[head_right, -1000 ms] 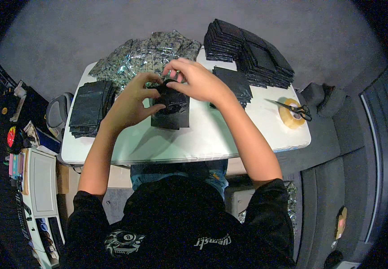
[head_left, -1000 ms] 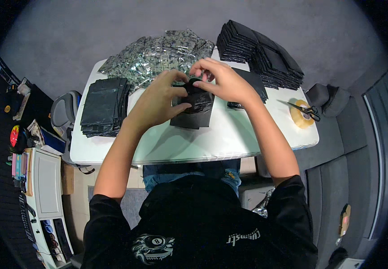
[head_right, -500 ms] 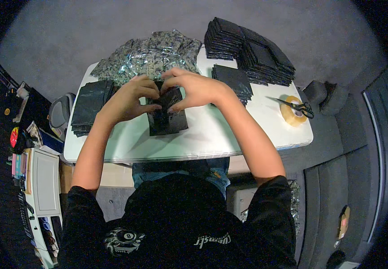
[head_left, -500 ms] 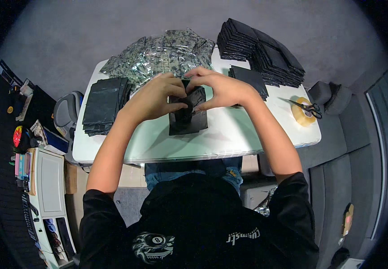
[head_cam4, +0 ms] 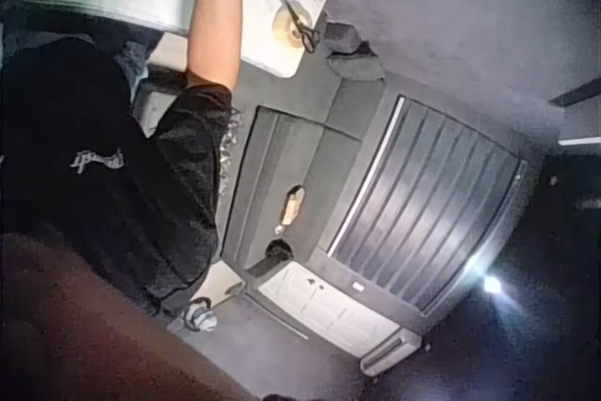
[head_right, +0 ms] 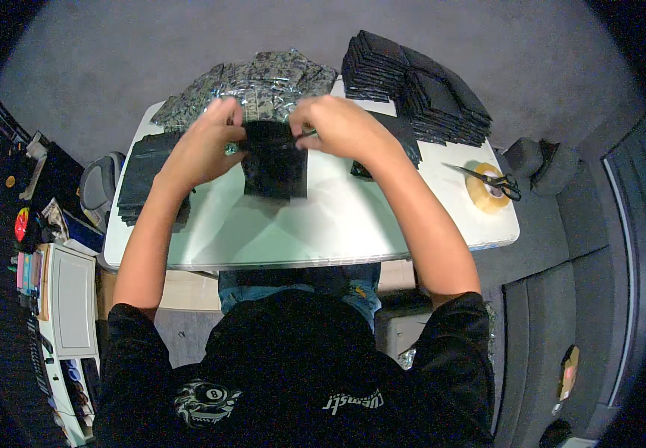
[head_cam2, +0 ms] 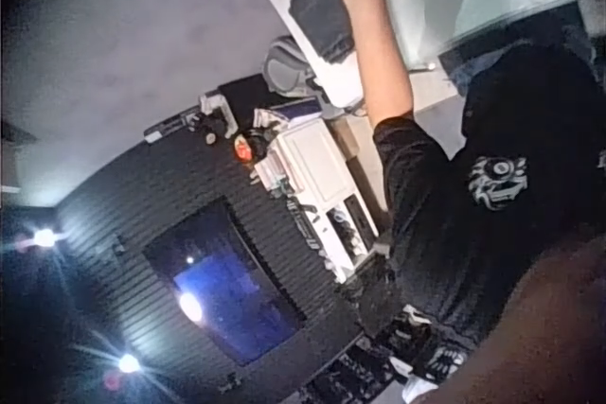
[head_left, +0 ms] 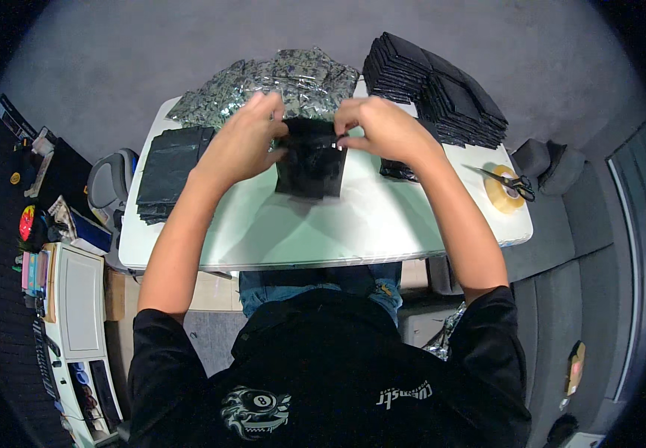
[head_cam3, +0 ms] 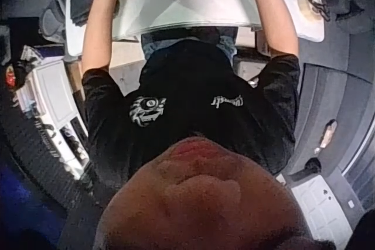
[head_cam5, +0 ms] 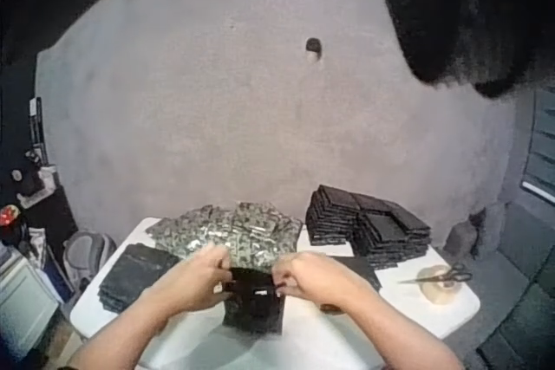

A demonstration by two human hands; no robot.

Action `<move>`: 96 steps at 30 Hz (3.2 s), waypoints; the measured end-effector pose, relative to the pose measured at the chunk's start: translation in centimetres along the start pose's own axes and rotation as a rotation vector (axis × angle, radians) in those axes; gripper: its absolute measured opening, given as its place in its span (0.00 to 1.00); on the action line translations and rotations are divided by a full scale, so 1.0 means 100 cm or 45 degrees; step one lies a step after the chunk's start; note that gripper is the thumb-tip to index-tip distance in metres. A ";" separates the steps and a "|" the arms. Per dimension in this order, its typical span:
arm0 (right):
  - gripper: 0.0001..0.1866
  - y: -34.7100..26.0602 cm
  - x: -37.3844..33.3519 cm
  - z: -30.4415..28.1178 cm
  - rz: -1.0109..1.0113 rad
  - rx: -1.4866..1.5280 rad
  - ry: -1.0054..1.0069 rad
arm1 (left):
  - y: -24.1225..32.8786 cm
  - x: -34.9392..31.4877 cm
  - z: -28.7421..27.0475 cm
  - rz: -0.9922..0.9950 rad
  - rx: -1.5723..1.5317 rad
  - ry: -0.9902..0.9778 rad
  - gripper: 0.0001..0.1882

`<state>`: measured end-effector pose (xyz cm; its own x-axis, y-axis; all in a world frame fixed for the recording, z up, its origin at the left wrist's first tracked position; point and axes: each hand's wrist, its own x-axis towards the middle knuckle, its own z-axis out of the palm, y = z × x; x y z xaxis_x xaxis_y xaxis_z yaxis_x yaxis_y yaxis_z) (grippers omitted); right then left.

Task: The recorder is packaging circuit boards into anti-static bags and then into larger black bags.

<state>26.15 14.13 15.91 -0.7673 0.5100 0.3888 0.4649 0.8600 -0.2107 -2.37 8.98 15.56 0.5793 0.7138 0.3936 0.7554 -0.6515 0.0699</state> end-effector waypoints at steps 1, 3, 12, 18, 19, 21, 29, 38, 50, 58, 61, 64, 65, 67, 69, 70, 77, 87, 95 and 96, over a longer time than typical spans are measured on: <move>0.10 -0.003 0.001 -0.003 -0.001 -0.002 -0.002 | 0.002 0.002 -0.004 0.009 0.057 0.120 0.11; 0.08 -0.012 -0.002 -0.007 -0.008 -0.095 0.155 | 0.010 -0.001 -0.009 0.027 0.053 0.178 0.09; 0.08 -0.032 -0.101 0.066 0.245 0.014 0.096 | 0.046 -0.071 0.071 0.182 -0.456 0.137 0.08; 0.11 -0.034 -0.101 0.091 0.456 0.290 0.084 | 0.036 -0.072 0.105 -0.458 -0.551 0.056 0.12; 0.17 -0.031 -0.097 0.097 0.487 0.285 0.009 | 0.043 -0.066 0.114 -0.413 -0.478 0.089 0.17; 0.20 -0.022 -0.088 0.118 0.423 0.228 0.133 | 0.048 -0.058 0.127 -0.269 -0.254 0.009 0.31; 0.26 -0.010 -0.079 0.158 0.425 -0.129 -0.148 | 0.062 -0.074 0.139 -0.431 0.030 -0.273 0.33; 0.28 0.008 -0.041 0.181 0.330 -0.219 0.001 | 0.055 -0.049 0.187 -0.447 0.171 -0.084 0.38; 0.31 0.018 -0.045 0.184 0.385 -0.232 -0.053 | 0.053 -0.040 0.188 -0.519 0.180 -0.120 0.39; 0.32 0.022 -0.048 0.198 0.293 -0.216 -0.155 | 0.054 -0.045 0.197 -0.562 0.106 -0.138 0.42; 0.33 0.022 -0.049 0.196 0.312 -0.237 -0.195 | 0.054 -0.045 0.190 -0.602 0.093 -0.236 0.42; 0.35 0.019 -0.048 0.192 0.350 -0.223 -0.233 | 0.052 -0.050 0.185 -0.626 0.076 -0.280 0.43; 0.36 0.018 -0.048 0.190 0.372 -0.226 -0.251 | 0.050 -0.052 0.184 -0.619 0.082 -0.283 0.44; 0.36 0.019 -0.049 0.189 0.402 -0.216 -0.244 | 0.048 -0.057 0.181 -0.612 0.089 -0.287 0.44; 0.37 0.022 -0.056 0.186 0.436 -0.209 -0.234 | 0.048 -0.062 0.175 -0.645 0.102 -0.303 0.45; 0.37 0.025 -0.059 0.184 0.469 -0.181 -0.246 | 0.047 -0.065 0.170 -0.640 0.106 -0.302 0.45; 0.31 0.012 -0.082 0.174 0.604 -0.207 -0.088 | 0.037 -0.069 0.150 -0.715 0.003 -0.309 0.38; 0.26 -0.046 -0.066 0.164 0.663 -0.035 0.097 | 0.042 -0.077 0.160 -0.331 -0.087 -0.264 0.34; 0.35 -0.021 -0.055 0.206 0.571 -0.240 -0.221 | 0.053 -0.076 0.152 -0.424 0.046 -0.448 0.41; 0.35 -0.023 -0.056 0.205 0.571 -0.240 -0.220 | 0.054 -0.077 0.151 -0.448 0.030 -0.439 0.43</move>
<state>20.27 9.67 -4.13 -0.5285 0.8373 0.1401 0.8244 0.5456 -0.1509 1.85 3.84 -0.96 0.3525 0.9355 0.0229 0.9278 -0.3526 0.1220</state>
